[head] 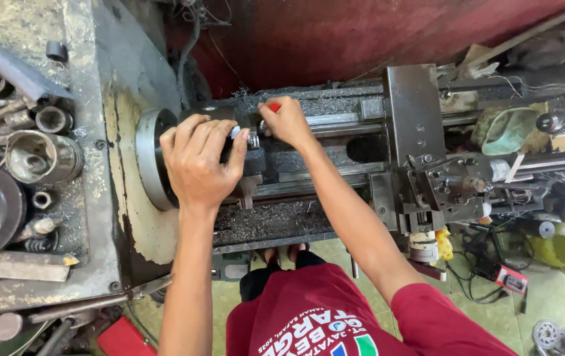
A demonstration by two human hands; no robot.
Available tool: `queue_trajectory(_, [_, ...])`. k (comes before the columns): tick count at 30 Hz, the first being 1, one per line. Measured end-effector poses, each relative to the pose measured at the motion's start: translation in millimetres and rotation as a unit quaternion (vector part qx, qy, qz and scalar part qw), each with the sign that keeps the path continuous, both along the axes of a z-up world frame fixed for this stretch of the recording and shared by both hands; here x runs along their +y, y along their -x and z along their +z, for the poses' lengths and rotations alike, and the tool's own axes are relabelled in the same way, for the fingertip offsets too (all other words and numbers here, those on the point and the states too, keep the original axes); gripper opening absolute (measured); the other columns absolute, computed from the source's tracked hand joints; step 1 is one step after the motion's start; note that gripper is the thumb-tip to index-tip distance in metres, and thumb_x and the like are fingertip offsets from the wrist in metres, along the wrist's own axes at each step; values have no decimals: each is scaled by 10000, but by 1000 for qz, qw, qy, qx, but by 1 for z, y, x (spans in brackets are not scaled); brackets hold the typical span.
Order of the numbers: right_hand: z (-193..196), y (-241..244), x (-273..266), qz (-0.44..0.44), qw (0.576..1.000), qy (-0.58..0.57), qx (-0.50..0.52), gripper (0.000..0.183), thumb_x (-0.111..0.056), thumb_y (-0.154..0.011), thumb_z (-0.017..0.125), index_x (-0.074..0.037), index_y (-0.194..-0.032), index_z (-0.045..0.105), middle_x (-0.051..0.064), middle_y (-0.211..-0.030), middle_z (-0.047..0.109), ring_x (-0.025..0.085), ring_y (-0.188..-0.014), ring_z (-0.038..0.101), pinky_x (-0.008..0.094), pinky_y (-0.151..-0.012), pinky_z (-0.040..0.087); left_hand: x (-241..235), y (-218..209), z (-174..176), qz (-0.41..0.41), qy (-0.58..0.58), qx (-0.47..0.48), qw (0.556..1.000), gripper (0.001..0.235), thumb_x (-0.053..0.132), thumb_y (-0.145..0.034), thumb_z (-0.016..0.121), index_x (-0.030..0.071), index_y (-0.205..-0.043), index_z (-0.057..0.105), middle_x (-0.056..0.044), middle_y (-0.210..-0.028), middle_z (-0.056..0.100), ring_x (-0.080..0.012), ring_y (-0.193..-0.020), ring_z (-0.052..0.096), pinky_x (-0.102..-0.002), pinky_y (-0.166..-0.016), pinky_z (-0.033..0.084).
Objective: Cleaning metal shavings from a lathe using a small brush
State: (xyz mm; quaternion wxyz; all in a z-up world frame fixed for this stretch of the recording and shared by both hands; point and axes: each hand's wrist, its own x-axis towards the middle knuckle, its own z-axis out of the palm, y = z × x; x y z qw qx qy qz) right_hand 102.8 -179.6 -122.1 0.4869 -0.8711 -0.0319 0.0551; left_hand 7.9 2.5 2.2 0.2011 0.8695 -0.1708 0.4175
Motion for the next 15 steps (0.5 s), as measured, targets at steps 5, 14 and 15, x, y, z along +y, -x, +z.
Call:
queue_trajectory(5, [-1,-10,-46,-31,999,35,-12,245,-262,-914,633,-114,-776,771,107,-555,675,265,-531,696,350,-532,532,1,1,0,-4,-3,1,1000,169,318,-1005,766,152,-983,784,-20,-891,718,-230,-986,699,-379,-888,470])
queue_trajectory(14, [-23,-8,-97,-107,966,235,-27,268,-260,-871,639,-52,-757,764,224,-640,667,483,-742,711,549,-695,548,-2,0,-1,-4,1,-3,1000,184,322,-1016,766,144,-972,786,-23,-884,719,-232,-978,699,-375,-884,473])
queue_trajectory(15, [-28,-5,-78,-87,977,190,-27,277,-275,-879,654,-45,-799,785,208,-648,673,471,-754,716,521,-699,550,-2,0,-1,-2,2,-4,1000,177,320,-1007,775,147,-970,786,-22,-886,720,-232,-980,700,-377,-883,473])
